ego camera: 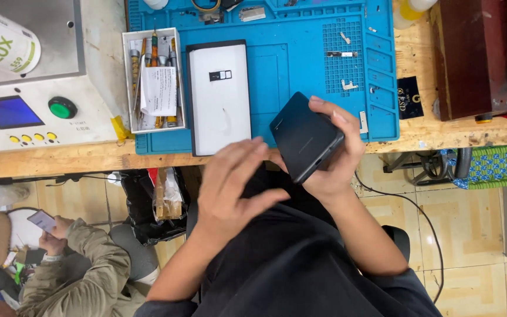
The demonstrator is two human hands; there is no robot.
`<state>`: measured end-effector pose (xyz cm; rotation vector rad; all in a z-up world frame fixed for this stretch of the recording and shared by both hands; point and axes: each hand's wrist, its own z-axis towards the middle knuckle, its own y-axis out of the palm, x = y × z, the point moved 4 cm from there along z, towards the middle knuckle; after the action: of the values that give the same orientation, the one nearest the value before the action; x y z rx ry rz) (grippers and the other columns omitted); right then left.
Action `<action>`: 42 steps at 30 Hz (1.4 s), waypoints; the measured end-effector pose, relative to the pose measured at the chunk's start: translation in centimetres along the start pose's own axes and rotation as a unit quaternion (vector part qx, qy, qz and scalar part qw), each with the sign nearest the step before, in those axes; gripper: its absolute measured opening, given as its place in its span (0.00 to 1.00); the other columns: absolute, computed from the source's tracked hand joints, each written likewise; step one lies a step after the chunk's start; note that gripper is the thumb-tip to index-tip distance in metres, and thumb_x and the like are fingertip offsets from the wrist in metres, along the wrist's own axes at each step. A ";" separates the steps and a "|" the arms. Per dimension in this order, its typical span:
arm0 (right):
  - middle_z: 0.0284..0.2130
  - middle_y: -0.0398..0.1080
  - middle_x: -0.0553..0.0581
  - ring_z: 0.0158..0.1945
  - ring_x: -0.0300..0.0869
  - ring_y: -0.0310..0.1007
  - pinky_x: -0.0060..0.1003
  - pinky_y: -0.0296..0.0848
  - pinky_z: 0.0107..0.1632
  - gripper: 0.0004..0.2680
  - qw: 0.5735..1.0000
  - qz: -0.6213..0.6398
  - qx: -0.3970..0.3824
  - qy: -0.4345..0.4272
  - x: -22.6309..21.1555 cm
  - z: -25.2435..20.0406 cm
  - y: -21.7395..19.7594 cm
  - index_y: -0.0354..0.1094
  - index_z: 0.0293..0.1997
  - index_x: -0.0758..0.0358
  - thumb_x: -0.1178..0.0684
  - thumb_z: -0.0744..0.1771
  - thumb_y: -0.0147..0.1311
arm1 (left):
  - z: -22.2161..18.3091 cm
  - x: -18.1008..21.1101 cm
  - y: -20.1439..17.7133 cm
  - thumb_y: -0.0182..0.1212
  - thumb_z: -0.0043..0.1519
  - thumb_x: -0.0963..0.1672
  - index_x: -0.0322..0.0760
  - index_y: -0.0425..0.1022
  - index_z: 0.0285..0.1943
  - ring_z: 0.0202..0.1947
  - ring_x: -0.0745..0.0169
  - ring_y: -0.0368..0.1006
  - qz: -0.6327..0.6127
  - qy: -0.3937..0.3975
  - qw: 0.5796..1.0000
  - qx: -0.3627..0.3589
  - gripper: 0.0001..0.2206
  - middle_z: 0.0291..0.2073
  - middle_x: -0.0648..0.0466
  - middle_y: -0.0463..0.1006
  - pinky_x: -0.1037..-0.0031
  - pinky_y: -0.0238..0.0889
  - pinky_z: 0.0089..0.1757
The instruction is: Disassembling a smartphone to access and disconnect internal cables for repair.
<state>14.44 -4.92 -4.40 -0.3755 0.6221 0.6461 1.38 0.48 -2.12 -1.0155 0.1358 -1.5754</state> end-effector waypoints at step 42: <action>0.43 0.53 0.73 0.51 0.63 0.51 0.53 0.69 0.51 0.06 0.989 -0.043 -0.049 -0.134 -1.2 2.8 -2.5 0.54 0.35 0.62 0.52 0.63 0.45 | 6.0 2.1 0.8 0.46 0.58 0.39 0.26 0.65 0.45 0.40 0.53 0.72 -0.113 0.029 0.991 -0.068 0.08 0.40 0.45 0.71 0.73 0.67 0.43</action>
<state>16.55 -5.91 -1.17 -0.3970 0.3168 0.6322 6.11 1.09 2.18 -1.1223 0.1756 -1.8217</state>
